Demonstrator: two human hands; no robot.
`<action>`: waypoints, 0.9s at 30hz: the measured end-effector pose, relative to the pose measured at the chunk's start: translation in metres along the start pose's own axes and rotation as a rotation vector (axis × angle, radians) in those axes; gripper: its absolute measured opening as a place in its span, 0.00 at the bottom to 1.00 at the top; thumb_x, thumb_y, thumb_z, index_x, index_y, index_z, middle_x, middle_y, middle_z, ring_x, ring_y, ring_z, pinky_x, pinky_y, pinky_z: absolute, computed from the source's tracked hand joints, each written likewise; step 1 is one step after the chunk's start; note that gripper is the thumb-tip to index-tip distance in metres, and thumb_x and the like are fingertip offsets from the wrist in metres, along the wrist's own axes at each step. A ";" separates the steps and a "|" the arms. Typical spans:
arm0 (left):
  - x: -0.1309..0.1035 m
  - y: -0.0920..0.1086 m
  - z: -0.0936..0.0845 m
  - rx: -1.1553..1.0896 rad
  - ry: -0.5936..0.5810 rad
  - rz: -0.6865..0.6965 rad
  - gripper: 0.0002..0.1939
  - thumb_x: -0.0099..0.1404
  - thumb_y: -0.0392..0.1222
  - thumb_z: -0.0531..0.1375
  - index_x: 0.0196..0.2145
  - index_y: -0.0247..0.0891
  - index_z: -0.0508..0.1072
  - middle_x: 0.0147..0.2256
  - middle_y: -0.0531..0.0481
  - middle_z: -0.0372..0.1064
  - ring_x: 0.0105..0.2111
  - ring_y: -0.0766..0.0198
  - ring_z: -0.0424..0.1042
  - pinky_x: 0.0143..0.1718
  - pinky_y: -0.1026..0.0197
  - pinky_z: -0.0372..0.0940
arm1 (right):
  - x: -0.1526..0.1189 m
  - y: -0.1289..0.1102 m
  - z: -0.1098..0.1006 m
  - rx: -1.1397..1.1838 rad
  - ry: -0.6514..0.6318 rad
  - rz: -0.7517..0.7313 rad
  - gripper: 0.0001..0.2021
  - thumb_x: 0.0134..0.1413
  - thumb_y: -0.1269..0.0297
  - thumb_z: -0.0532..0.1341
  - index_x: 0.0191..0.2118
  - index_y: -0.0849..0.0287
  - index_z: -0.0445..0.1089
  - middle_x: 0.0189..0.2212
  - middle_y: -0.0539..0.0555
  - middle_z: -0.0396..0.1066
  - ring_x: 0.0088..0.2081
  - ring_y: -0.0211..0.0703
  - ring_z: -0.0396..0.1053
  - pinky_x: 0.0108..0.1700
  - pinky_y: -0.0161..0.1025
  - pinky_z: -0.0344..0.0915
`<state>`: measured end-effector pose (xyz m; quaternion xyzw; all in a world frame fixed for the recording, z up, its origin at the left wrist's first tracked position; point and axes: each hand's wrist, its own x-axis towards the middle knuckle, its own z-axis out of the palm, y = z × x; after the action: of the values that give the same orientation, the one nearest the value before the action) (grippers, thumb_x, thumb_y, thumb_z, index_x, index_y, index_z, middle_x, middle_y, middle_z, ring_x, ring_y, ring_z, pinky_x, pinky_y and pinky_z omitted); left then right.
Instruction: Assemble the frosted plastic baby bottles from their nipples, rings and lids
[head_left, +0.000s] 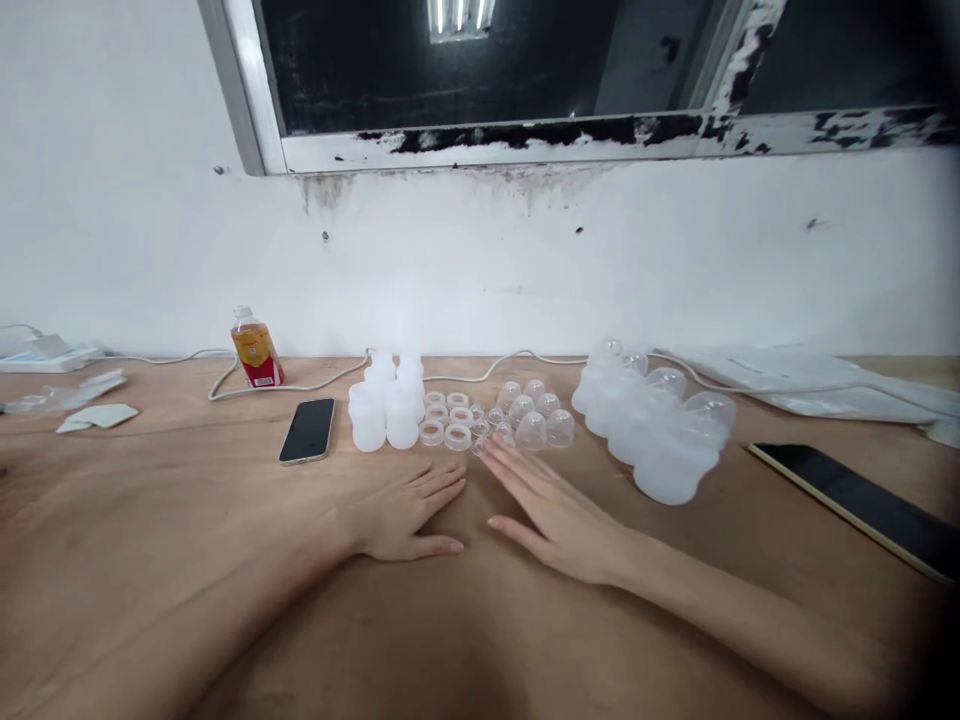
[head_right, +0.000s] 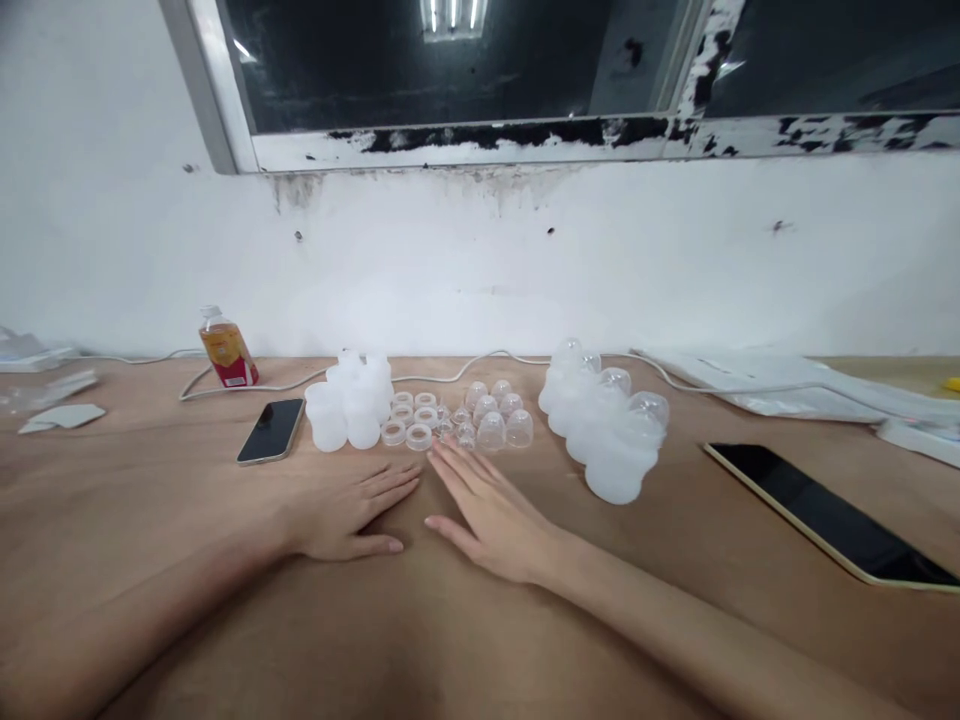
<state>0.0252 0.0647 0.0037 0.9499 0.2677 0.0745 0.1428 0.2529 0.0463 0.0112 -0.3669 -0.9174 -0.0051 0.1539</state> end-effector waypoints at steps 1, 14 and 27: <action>-0.002 -0.001 0.000 0.001 -0.002 -0.003 0.36 0.59 0.56 0.46 0.58 0.33 0.41 0.59 0.40 0.36 0.58 0.56 0.39 0.57 0.51 0.36 | 0.004 0.001 0.010 0.051 -0.042 0.002 0.30 0.54 0.53 0.46 0.60 0.60 0.40 0.59 0.57 0.38 0.59 0.48 0.37 0.57 0.51 0.46; -0.001 0.000 0.000 0.042 0.008 -0.026 0.36 0.59 0.56 0.47 0.57 0.32 0.43 0.58 0.41 0.39 0.58 0.57 0.41 0.57 0.52 0.39 | 0.010 0.010 0.030 0.144 -0.100 0.002 0.28 0.55 0.53 0.44 0.59 0.62 0.43 0.58 0.57 0.43 0.59 0.43 0.38 0.58 0.49 0.41; 0.049 0.000 0.020 0.251 0.463 -0.325 0.19 0.61 0.46 0.47 0.47 0.33 0.58 0.48 0.41 0.58 0.47 0.56 0.60 0.45 0.55 0.59 | 0.039 0.022 0.036 0.220 0.264 0.458 0.23 0.51 0.60 0.51 0.53 0.63 0.55 0.27 0.53 0.70 0.28 0.42 0.68 0.32 0.39 0.63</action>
<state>0.0714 0.0860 -0.0118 0.8627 0.4486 0.2313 -0.0305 0.2310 0.0932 -0.0145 -0.5418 -0.7778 0.0815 0.3079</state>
